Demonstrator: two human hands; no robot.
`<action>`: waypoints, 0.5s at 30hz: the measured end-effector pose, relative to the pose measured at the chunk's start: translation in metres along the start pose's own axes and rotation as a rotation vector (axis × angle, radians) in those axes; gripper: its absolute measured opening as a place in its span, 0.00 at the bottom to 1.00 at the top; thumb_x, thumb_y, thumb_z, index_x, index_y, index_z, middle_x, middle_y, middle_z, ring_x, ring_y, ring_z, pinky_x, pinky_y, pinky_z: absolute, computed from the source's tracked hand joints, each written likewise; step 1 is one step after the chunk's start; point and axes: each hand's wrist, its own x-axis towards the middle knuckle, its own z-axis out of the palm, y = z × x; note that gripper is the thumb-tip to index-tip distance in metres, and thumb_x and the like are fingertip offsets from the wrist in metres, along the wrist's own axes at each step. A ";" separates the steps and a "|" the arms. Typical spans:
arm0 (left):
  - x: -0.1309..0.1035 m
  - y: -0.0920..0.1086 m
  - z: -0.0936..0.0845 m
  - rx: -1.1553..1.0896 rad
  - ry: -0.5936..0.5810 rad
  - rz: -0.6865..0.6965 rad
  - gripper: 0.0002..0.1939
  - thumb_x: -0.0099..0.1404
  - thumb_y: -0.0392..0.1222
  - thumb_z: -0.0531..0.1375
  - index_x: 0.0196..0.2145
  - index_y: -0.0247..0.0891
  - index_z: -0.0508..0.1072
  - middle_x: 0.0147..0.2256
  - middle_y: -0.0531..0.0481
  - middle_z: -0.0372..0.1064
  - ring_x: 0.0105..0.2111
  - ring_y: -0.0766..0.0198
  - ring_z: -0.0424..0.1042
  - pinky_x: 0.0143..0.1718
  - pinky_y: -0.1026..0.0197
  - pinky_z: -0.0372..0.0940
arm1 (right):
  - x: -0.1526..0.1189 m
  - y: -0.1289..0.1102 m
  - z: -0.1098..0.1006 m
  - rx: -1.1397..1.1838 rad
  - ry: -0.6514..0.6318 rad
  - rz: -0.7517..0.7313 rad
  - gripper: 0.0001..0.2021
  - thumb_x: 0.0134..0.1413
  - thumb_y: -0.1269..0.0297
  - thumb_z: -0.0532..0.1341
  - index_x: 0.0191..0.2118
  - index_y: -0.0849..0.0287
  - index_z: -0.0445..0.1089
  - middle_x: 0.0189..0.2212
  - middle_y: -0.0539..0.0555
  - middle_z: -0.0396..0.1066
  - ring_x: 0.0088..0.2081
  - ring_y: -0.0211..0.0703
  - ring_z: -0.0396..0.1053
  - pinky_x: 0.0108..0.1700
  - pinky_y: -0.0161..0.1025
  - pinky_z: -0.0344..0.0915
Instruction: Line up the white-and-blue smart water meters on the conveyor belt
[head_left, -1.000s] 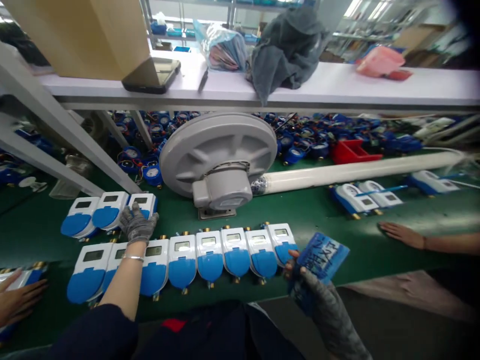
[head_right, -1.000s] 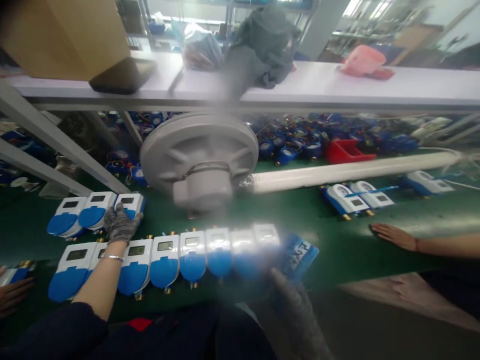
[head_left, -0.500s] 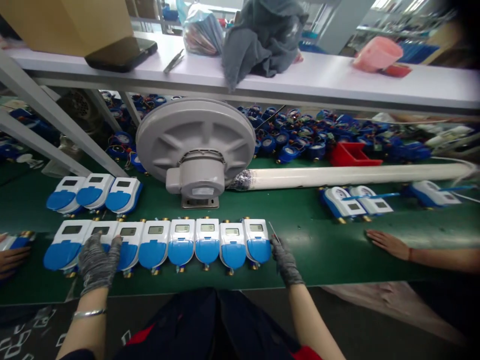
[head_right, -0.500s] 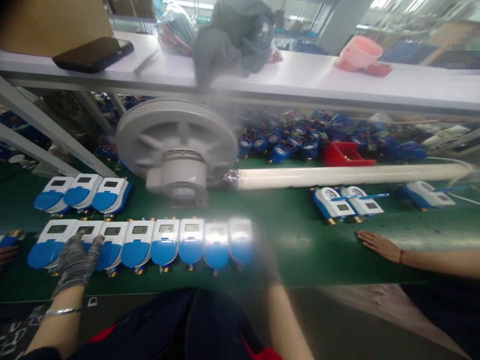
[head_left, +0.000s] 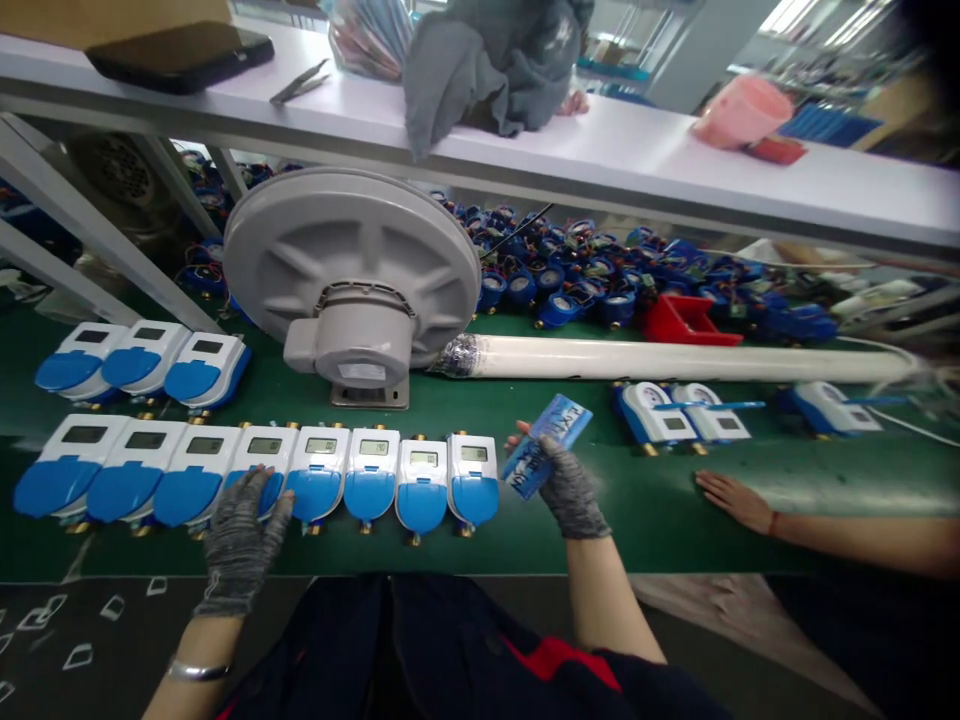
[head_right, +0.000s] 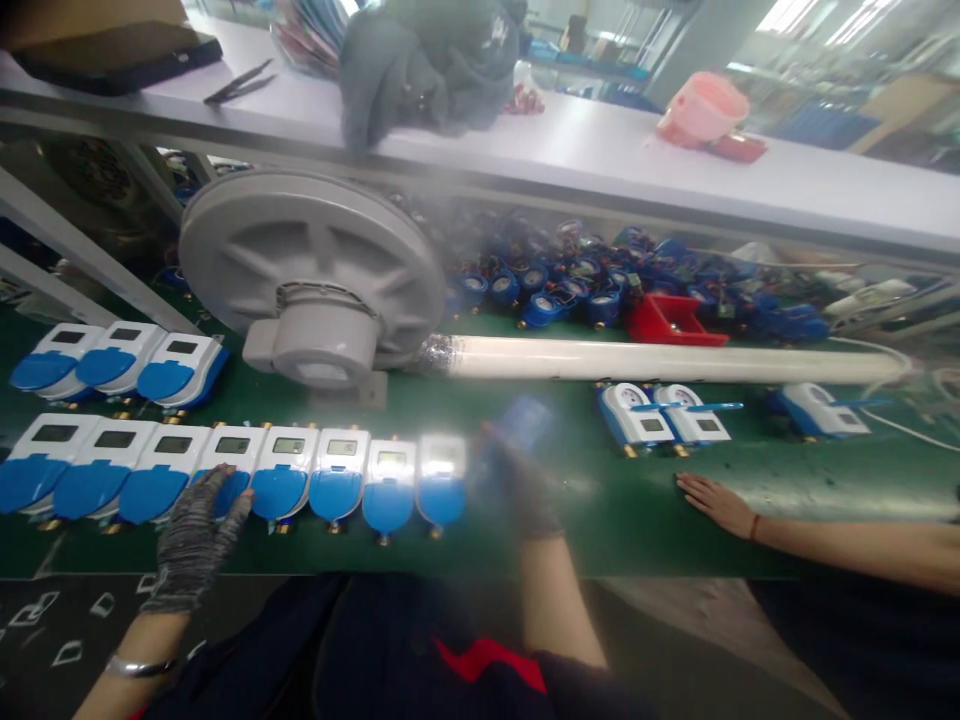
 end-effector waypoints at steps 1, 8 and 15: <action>0.001 0.002 0.003 -0.022 0.002 0.037 0.29 0.68 0.57 0.54 0.58 0.34 0.68 0.58 0.36 0.65 0.60 0.46 0.62 0.66 0.46 0.54 | -0.003 -0.003 0.010 0.009 -0.064 0.018 0.32 0.45 0.44 0.68 0.53 0.60 0.73 0.40 0.58 0.78 0.41 0.50 0.75 0.45 0.46 0.71; 0.014 -0.015 -0.002 -0.130 -0.038 0.173 0.26 0.70 0.53 0.56 0.59 0.35 0.67 0.58 0.36 0.66 0.59 0.47 0.64 0.65 0.46 0.58 | -0.008 0.014 0.078 -0.304 -0.098 -0.103 0.35 0.50 0.38 0.63 0.53 0.64 0.74 0.33 0.58 0.78 0.36 0.52 0.75 0.41 0.46 0.72; 0.006 -0.066 -0.021 -0.116 0.021 0.216 0.24 0.71 0.52 0.57 0.58 0.35 0.69 0.55 0.37 0.69 0.56 0.47 0.68 0.59 0.42 0.65 | 0.025 0.046 0.139 -0.508 0.090 -0.453 0.32 0.52 0.41 0.62 0.52 0.64 0.74 0.40 0.58 0.78 0.43 0.54 0.74 0.48 0.49 0.71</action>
